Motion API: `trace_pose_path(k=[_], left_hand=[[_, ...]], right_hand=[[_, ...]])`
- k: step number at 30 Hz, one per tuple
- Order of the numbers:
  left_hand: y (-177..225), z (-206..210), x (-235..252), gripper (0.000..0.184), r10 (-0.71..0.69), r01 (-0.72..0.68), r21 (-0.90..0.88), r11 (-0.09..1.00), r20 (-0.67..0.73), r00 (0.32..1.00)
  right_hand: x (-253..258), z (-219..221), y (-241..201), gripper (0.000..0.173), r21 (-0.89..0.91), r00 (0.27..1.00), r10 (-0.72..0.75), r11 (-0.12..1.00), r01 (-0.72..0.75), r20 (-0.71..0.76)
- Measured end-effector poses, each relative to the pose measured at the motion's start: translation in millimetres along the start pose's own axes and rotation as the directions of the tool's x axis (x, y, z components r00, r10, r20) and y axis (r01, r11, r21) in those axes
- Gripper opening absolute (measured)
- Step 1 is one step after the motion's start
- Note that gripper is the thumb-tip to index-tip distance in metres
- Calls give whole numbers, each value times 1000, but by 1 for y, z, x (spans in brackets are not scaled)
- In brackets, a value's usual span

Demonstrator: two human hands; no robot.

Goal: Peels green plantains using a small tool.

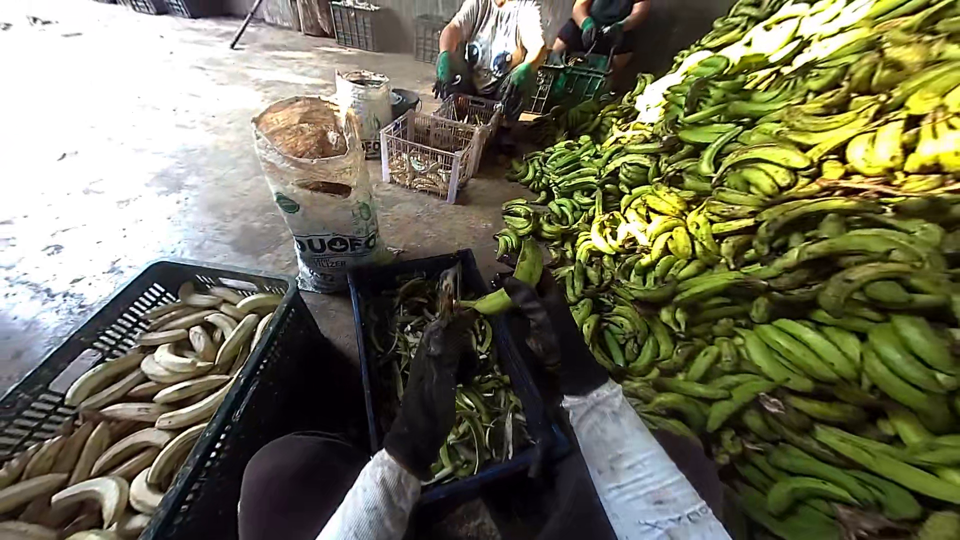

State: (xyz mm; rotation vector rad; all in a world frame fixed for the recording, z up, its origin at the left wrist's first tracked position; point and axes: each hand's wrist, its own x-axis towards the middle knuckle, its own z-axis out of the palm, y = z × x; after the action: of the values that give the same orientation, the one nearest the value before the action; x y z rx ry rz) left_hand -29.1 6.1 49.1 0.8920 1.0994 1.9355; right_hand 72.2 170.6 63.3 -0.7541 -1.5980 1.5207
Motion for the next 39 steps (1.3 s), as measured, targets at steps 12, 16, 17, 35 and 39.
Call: trace_pose_path(k=[12, 16, 17, 35, 39], left_hand=[[-28, 10, 3, 47, -440, 394, 345, 852, 64, 896], [14, 2, 31, 50, -200, -45, 719, 693, 252, 947], [19, 1, 35, 53, -180, -137, 793, 594, 297, 938], [18, -30, 83, 46, 33, -52, 885, 462, 41, 999], [7, -14, 54, 46, -206, -150, 776, 612, 339, 918]], right_hand=[[18, -37, -21, 33, 540, 996, 77, 838, -85, 37], [14, -28, -13, 33, 416, 993, 89, 908, -49, -77], [15, -28, -6, 31, 383, 994, 77, 923, -40, -82], [-22, -18, 42, 41, 525, 984, 151, 832, -179, 96], [-3, -32, 30, 36, 419, 998, 37, 908, -15, -45]])
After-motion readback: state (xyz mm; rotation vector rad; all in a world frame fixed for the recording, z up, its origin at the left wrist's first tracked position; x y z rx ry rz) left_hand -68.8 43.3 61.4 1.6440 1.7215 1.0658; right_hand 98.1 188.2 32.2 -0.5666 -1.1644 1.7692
